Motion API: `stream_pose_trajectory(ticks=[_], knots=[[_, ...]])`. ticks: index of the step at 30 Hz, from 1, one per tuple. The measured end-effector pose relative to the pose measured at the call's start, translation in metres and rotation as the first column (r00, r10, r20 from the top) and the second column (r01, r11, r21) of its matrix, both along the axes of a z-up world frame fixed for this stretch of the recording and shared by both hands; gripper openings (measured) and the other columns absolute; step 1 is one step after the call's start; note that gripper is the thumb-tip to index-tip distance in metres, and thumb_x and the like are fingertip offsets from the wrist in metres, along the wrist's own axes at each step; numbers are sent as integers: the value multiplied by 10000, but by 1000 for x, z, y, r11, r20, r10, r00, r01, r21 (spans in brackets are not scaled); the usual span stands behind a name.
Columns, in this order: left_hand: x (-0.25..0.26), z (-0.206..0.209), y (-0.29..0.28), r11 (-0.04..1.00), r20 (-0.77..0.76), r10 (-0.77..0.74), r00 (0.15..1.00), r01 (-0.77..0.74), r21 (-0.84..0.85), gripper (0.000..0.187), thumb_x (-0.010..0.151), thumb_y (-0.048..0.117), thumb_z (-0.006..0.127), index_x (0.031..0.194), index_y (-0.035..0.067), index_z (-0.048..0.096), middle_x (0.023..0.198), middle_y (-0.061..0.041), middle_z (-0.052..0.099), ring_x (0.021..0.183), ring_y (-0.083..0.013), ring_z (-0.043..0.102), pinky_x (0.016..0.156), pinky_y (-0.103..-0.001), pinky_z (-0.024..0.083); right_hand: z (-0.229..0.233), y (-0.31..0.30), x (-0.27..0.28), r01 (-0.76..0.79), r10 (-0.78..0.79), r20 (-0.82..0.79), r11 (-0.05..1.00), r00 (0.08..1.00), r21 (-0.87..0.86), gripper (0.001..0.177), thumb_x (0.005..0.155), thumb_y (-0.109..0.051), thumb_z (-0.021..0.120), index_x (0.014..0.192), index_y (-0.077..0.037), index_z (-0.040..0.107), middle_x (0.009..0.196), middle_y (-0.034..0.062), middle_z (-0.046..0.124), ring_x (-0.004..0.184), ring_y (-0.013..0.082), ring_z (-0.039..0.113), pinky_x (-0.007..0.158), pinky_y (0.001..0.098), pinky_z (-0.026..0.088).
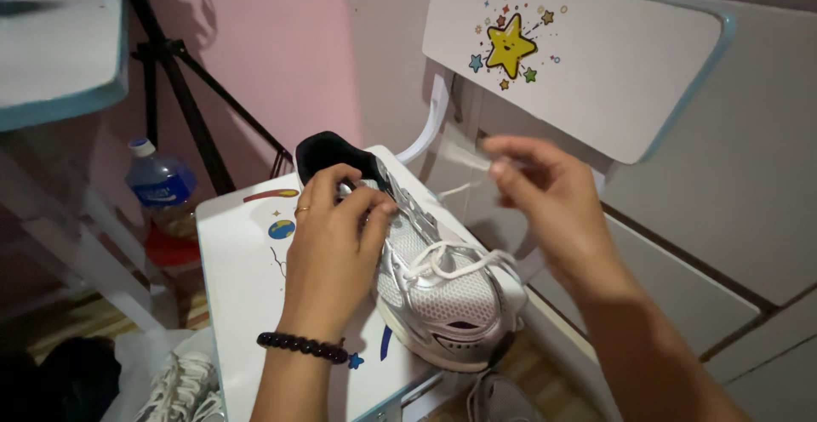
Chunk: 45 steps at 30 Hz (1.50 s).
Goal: The person removes the laces from a silver and white sneaker placed on a white chair, then re-laces it through the eyelets and ties the laces. The person then picks up a second similar sneaker and places it on the chair.
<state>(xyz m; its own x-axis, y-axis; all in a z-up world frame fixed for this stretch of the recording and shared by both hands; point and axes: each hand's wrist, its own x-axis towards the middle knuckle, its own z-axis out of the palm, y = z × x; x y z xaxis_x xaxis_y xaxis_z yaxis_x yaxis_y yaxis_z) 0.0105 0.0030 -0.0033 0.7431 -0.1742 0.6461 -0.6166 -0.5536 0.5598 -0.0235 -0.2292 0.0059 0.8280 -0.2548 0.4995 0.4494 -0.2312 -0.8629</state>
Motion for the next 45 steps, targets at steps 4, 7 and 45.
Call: stream_pose_trajectory(ticks=[4,7,45], knots=[[-2,5,2,1000,-5,-3,1000,3,3,189,896,265,666,914,113,777,1356,-100,576,1320,-352,482,971,-457,454,10,2,-11,215,-181,119,874,976,-437,276,908,-119,695,1179,-119,752,1185,35,591,944,140,631,742,303,559],[-6,9,-1,995,57,3,998,-9,100,269,869,337,718,810,88,802,1401,-122,560,1367,-443,396,1055,-494,382,13,4,-16,-127,18,-220,863,975,-490,117,912,-179,714,952,-126,810,953,16,760,830,137,694,681,302,560],[-32,44,22,984,81,94,992,-80,-160,246,883,-31,568,953,76,778,1065,-89,681,855,-193,673,709,-330,525,8,-31,2,246,-246,-85,969,965,-13,166,881,-52,748,1003,31,673,849,116,693,783,180,676,727,350,572]])
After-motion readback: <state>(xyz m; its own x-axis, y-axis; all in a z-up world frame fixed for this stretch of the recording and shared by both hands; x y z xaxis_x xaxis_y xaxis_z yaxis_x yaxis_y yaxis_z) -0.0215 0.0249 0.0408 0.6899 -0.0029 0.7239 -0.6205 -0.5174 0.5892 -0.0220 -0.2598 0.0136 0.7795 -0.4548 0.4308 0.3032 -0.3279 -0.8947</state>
